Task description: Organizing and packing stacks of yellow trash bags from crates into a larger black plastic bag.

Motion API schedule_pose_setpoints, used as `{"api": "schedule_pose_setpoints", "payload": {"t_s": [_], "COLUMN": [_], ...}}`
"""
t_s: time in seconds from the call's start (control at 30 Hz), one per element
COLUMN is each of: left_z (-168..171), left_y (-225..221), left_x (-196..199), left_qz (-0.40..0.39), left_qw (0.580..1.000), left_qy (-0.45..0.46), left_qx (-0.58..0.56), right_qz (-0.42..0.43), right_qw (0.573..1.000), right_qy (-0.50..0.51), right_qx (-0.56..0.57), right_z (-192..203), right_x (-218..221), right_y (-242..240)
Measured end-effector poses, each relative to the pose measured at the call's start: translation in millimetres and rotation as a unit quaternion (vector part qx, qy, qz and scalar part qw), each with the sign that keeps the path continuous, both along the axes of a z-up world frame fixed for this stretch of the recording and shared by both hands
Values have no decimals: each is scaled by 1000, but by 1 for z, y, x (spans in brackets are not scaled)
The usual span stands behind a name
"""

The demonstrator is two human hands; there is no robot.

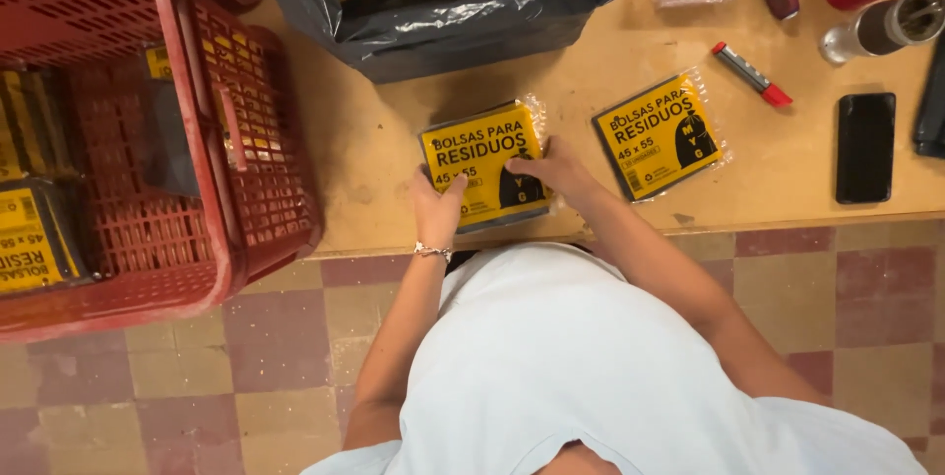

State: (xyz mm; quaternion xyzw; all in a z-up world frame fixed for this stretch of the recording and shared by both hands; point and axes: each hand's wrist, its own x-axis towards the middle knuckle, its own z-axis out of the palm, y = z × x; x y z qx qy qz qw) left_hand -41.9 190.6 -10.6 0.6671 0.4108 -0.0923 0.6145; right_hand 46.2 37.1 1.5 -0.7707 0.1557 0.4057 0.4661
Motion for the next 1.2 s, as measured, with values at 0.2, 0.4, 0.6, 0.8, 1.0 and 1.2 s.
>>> {"api": "schedule_pose_setpoints", "payload": {"t_s": [0.2,0.4,0.6,0.8,1.0,1.2], "left_z": [-13,-30,-107,-59,-113,-83], "left_y": [17,16,64,53,53,52], "left_x": [-10,-36,-18,10,3,24], "left_qz": [38,96,40,-159,-185,-196], "left_qw": [996,975,936,876,878,927], "left_qy": [-5,-152,-300,-456,-442,-290], "left_qx": [-75,-131,-179,-17,-7,136], "right_qz": [21,-7,55,33,-48,80], "right_qw": [997,963,928,869,893,772], "right_qy": [68,-58,-236,-408,-221,-565], "right_qx": [28,264,281,279,389,280], "right_z": [-2,-21,-38,-61,-60,-41], "right_x": [-6,-26,-24,-12,-21,7], "right_y": [9,-4,-20,-37,-43,-27]}}
